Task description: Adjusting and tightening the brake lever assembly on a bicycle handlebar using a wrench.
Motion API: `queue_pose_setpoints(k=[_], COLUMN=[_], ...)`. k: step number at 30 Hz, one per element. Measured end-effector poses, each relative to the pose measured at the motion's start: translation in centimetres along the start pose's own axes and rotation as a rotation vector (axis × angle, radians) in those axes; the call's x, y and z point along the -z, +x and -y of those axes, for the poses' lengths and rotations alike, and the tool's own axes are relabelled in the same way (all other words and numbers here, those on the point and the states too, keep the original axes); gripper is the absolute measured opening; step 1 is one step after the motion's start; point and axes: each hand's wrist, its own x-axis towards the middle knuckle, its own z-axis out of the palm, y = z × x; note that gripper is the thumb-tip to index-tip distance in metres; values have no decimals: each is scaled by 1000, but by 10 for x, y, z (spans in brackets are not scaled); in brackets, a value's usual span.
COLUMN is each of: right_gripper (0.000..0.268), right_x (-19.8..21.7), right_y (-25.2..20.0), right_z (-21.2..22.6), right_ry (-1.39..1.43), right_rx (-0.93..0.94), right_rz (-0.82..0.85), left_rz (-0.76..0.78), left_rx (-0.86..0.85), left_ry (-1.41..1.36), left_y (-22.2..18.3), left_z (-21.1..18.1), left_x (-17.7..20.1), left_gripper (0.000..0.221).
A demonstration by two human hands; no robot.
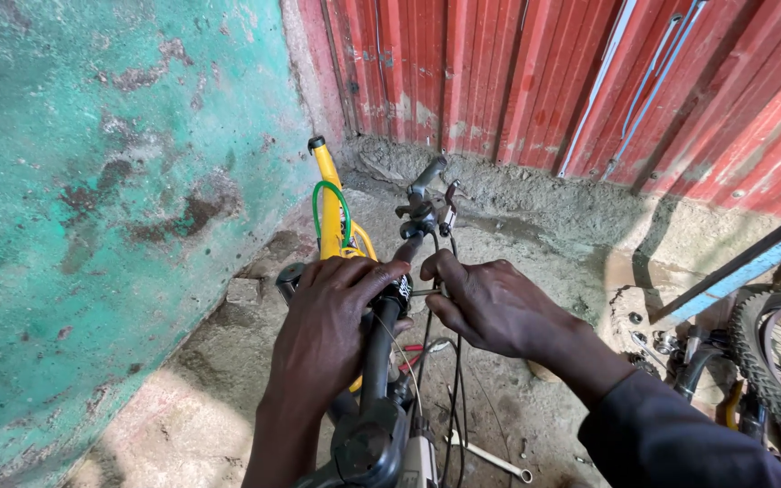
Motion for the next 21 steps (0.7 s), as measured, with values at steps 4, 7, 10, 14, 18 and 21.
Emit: queue_pose_setpoints(k=[4, 7, 10, 14, 18, 21], right_gripper=[42, 39, 30, 27, 47, 30], right_x=[26, 40, 35, 31, 21, 30], right_y=[-1, -4, -10, -17, -19, -14], right_z=[23, 17, -14, -22, -28, -21], right_ry=[121, 399, 767, 1317, 1404, 1145], right_rx=[-300, -516, -500, -580, -537, -486], right_rz=[180, 322, 346, 364, 504, 469], left_rz=[5, 11, 2, -22, -4, -2], left_rx=[1, 5, -11, -36, -33, -10], left_ry=[-5, -31, -40, -33, -3, -11], left_y=[2, 3, 4, 1, 3, 4], left_z=[-2, -6, -5, -5, -7, -7], left_x=[0, -2, -3, -1, 0, 0], left_gripper=[62, 58, 57, 57, 58, 58])
